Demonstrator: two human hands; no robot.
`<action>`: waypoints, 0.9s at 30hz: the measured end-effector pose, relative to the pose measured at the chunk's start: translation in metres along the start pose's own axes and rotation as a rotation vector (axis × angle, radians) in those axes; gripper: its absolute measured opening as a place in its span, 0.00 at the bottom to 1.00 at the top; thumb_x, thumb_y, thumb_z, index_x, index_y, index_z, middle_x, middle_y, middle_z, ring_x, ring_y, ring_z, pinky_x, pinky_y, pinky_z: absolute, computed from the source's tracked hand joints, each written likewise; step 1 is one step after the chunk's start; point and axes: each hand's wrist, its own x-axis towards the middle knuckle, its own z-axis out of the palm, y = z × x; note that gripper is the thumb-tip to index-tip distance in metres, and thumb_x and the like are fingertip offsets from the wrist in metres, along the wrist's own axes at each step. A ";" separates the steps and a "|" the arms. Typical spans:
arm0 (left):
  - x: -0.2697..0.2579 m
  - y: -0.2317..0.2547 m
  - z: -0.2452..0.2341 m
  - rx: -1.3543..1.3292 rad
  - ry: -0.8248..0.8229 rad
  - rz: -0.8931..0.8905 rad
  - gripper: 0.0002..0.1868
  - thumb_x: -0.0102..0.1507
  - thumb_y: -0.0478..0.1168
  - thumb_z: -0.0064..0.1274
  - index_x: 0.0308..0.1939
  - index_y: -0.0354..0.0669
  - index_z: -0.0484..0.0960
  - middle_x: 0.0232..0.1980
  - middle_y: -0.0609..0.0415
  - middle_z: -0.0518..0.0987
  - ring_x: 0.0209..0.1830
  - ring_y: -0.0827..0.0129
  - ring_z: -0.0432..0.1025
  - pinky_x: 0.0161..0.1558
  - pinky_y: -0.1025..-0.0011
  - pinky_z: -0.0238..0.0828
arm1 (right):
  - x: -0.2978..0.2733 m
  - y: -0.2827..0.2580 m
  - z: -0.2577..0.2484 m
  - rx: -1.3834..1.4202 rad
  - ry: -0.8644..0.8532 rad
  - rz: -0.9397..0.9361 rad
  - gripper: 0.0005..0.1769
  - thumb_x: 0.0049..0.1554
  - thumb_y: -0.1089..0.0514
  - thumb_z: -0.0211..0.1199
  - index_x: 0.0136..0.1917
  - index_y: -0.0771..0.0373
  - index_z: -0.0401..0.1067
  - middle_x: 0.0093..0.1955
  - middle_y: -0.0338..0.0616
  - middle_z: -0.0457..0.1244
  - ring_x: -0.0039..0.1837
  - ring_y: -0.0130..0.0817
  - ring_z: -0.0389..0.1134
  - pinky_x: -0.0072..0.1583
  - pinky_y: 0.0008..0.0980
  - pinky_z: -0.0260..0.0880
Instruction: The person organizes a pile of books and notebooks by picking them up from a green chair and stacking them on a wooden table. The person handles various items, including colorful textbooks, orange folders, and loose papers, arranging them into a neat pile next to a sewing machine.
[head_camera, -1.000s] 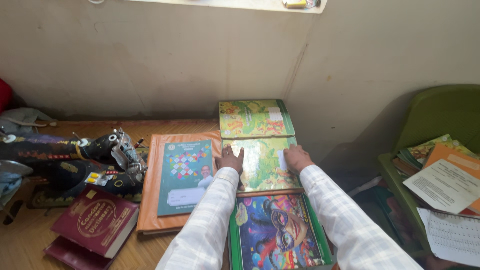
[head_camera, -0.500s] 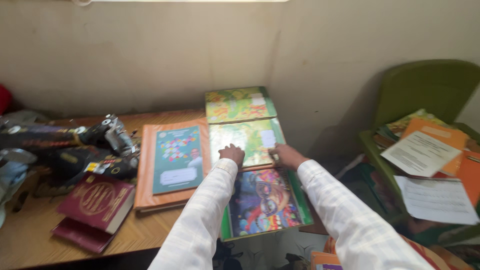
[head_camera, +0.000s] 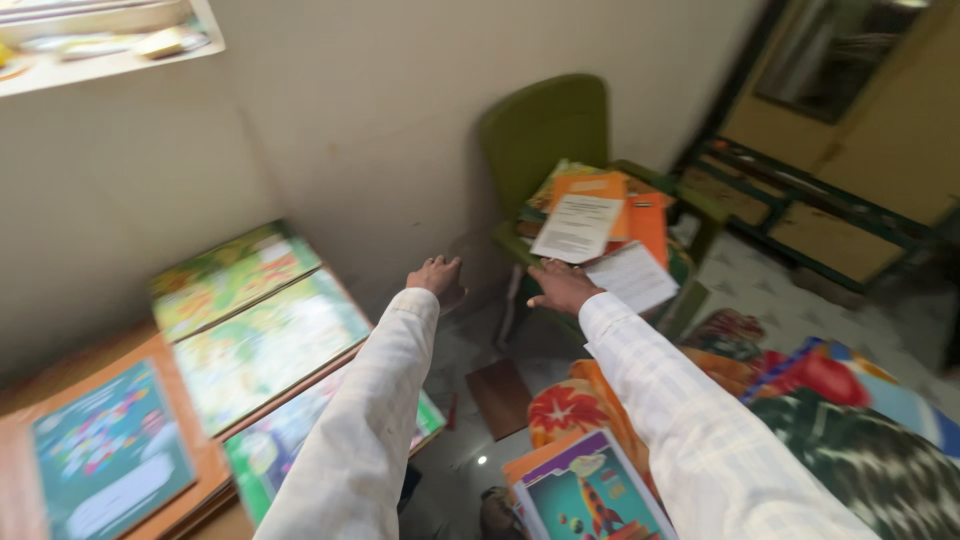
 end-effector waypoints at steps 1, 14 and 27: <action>0.010 0.024 -0.008 -0.007 0.000 0.023 0.35 0.60 0.57 0.59 0.69 0.56 0.68 0.69 0.49 0.69 0.72 0.53 0.63 0.62 0.51 0.71 | -0.017 0.024 -0.006 0.010 0.009 0.044 0.46 0.59 0.37 0.62 0.82 0.51 0.47 0.86 0.48 0.39 0.86 0.47 0.35 0.78 0.59 0.43; 0.105 0.192 0.019 -0.067 -0.197 0.277 0.37 0.60 0.65 0.58 0.67 0.53 0.72 0.67 0.47 0.73 0.67 0.51 0.70 0.63 0.53 0.70 | -0.130 0.178 -0.020 0.152 0.045 0.435 0.46 0.58 0.41 0.65 0.81 0.53 0.49 0.84 0.54 0.41 0.84 0.50 0.40 0.77 0.50 0.50; 0.303 0.125 0.157 -0.334 -0.342 0.182 0.48 0.60 0.61 0.61 0.74 0.39 0.59 0.70 0.31 0.65 0.70 0.40 0.65 0.68 0.54 0.65 | 0.058 0.260 0.157 0.717 0.251 0.872 0.46 0.53 0.44 0.72 0.71 0.71 0.53 0.63 0.66 0.65 0.65 0.60 0.68 0.65 0.48 0.69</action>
